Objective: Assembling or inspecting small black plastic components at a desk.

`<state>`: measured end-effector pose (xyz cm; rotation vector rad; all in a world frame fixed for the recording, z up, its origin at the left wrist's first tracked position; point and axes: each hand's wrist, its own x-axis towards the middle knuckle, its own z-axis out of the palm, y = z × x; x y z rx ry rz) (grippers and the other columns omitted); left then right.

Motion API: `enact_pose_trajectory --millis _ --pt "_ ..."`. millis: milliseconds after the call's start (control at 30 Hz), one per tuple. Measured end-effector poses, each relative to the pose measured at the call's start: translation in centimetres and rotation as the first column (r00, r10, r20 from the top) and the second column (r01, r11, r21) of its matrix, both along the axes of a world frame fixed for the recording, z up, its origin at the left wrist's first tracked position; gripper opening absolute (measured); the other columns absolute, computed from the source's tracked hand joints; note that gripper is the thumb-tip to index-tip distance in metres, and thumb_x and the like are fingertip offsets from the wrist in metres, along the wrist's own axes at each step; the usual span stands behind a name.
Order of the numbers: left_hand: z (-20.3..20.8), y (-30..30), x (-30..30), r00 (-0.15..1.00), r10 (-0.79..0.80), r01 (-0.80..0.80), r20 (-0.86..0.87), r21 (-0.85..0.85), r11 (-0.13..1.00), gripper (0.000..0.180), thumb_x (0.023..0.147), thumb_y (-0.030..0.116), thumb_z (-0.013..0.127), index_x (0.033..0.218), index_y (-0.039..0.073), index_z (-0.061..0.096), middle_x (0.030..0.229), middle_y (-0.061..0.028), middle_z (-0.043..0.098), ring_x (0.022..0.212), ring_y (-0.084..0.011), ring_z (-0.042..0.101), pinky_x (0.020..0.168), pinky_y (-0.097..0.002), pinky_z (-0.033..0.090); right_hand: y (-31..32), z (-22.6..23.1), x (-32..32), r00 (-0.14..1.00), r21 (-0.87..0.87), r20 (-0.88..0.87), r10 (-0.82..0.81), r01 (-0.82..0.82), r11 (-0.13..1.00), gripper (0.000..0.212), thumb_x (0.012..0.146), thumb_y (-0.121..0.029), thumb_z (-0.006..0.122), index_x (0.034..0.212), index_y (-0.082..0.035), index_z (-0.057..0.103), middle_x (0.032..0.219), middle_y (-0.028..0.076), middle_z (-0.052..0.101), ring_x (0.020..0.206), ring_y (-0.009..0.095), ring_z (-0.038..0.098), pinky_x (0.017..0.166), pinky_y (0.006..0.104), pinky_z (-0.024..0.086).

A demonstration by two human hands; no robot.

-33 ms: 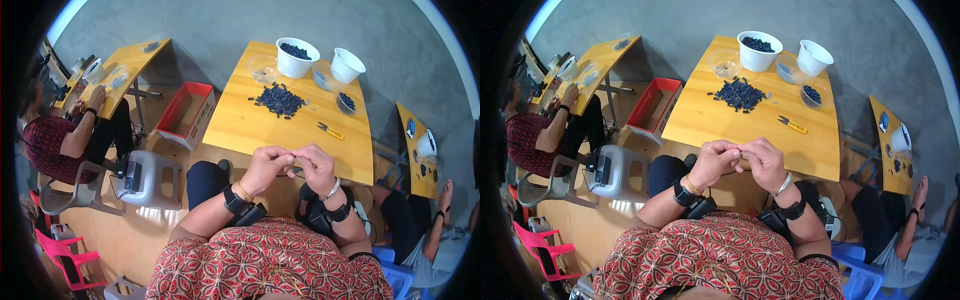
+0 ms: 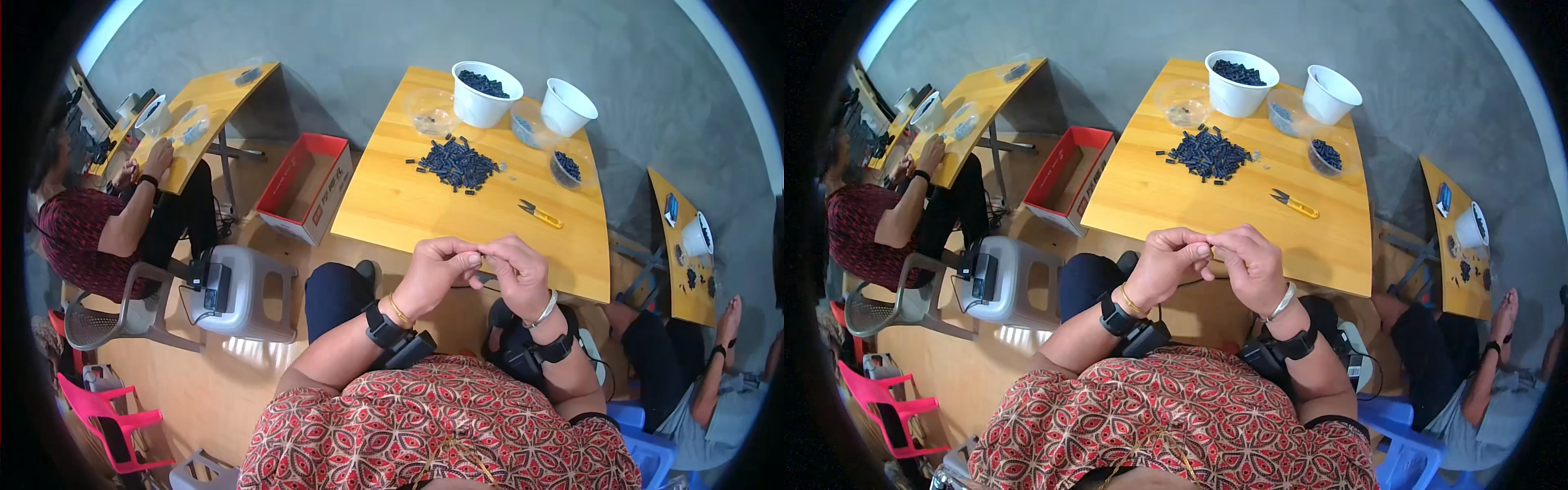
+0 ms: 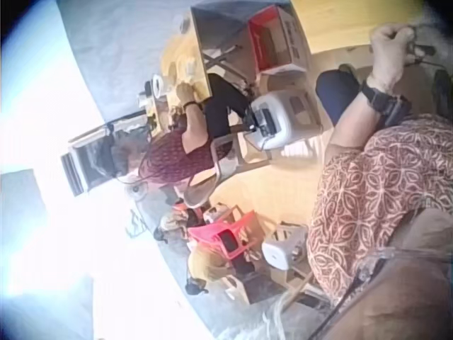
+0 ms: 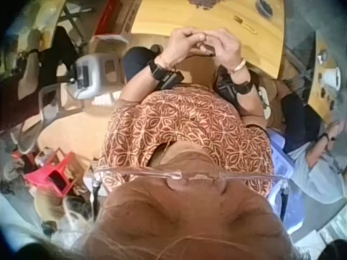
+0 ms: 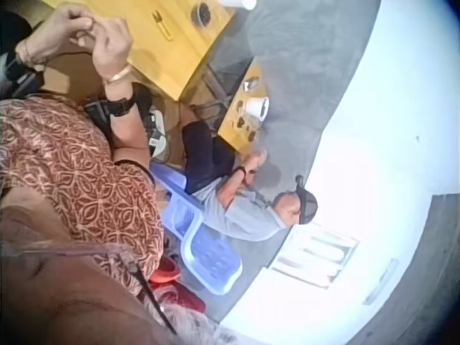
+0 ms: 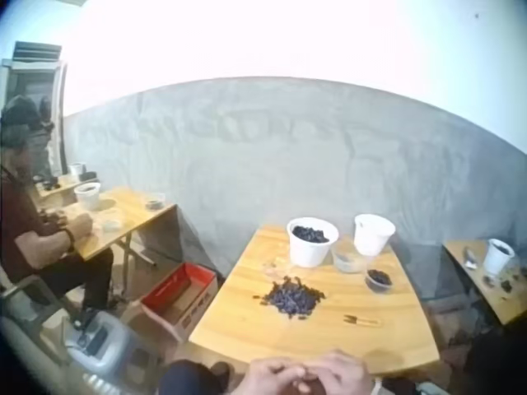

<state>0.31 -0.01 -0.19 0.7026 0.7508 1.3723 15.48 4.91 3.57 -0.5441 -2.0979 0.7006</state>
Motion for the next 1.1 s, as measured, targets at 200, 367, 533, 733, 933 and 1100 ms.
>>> enact_pose_trajectory --millis 200,367,533,733,933,1100 --pt "0.0 0.2 -0.4 0.998 -0.007 0.009 0.068 -0.031 0.999 0.01 0.083 0.004 0.057 0.09 -0.002 0.061 0.076 -0.0057 0.06 0.06 -0.013 0.061 0.058 -0.0242 0.053 0.2 0.2 0.5 0.989 0.042 0.143 -0.037 0.031 0.999 0.037 0.083 -0.015 0.054 0.117 -0.001 0.048 0.088 0.015 0.056 0.076 0.027 0.054 0.068 0.0322 0.044" --pt "-0.6 0.7 -0.3 0.999 0.004 -0.003 0.044 -0.016 1.0 0.008 0.082 0.003 0.057 0.088 -0.001 0.06 0.076 -0.0059 0.059 0.063 -0.0108 0.055 0.058 -0.0227 0.05 -0.2 0.2 0.2 0.952 0.233 0.304 -0.025 -0.049 0.971 0.056 0.084 -0.037 0.05 0.122 0.002 0.041 0.098 0.017 0.053 0.087 0.033 0.05 0.078 0.0394 0.041" --pt "-1.5 0.9 -0.4 0.997 -0.001 0.004 0.077 -0.029 1.0 0.006 0.081 0.002 0.058 0.086 -0.001 0.06 0.074 -0.0054 0.059 0.062 -0.0093 0.053 0.056 -0.0213 0.047 -0.1 -1.1 -0.1 0.935 0.218 0.354 -0.035 -0.046 0.975 0.06 0.084 -0.042 0.047 0.123 0.003 0.041 0.106 0.018 0.051 0.091 0.034 0.05 0.08 0.0395 0.041" --pt "-3.2 1.8 -1.3 0.985 0.017 0.001 0.172 -0.106 0.994 0.006 0.083 0.004 0.056 0.086 0.0 0.06 0.073 -0.0046 0.058 0.06 -0.0098 0.052 0.056 -0.0233 0.048 2.4 -4.0 -0.9 0.952 -0.105 0.284 0.119 -0.092 0.99 0.048 0.085 -0.03 0.05 0.122 0.001 0.043 0.105 0.02 0.052 0.093 0.034 0.051 0.081 0.0371 0.042" --pt "-4.4 3.3 -3.5 0.976 0.076 -0.049 0.204 -0.134 0.99 0.009 0.084 0.006 0.055 0.09 0.0 0.06 0.076 -0.0036 0.057 0.063 -0.0109 0.052 0.06 -0.027 0.051 10.8 -5.5 -2.4 0.951 -0.026 0.268 -0.155 0.168 0.985 0.018 0.078 -0.006 0.053 0.095 -0.002 0.056 0.08 0.015 0.058 0.073 0.03 0.057 0.065 0.035 0.046" --pt "-5.1 3.9 -4.4 0.98 0.11 -0.079 0.163 -0.188 0.979 0.01 0.084 0.006 0.055 0.091 0.0 0.06 0.077 -0.0043 0.058 0.064 -0.0109 0.053 0.062 -0.0278 0.051 13.1 -5.6 -5.3 0.892 0.027 0.415 -0.181 0.186 0.982 0.007 0.076 -0.01 0.056 0.079 -0.004 0.052 0.076 0.012 0.057 0.072 0.029 0.057 0.062 0.0376 0.045"
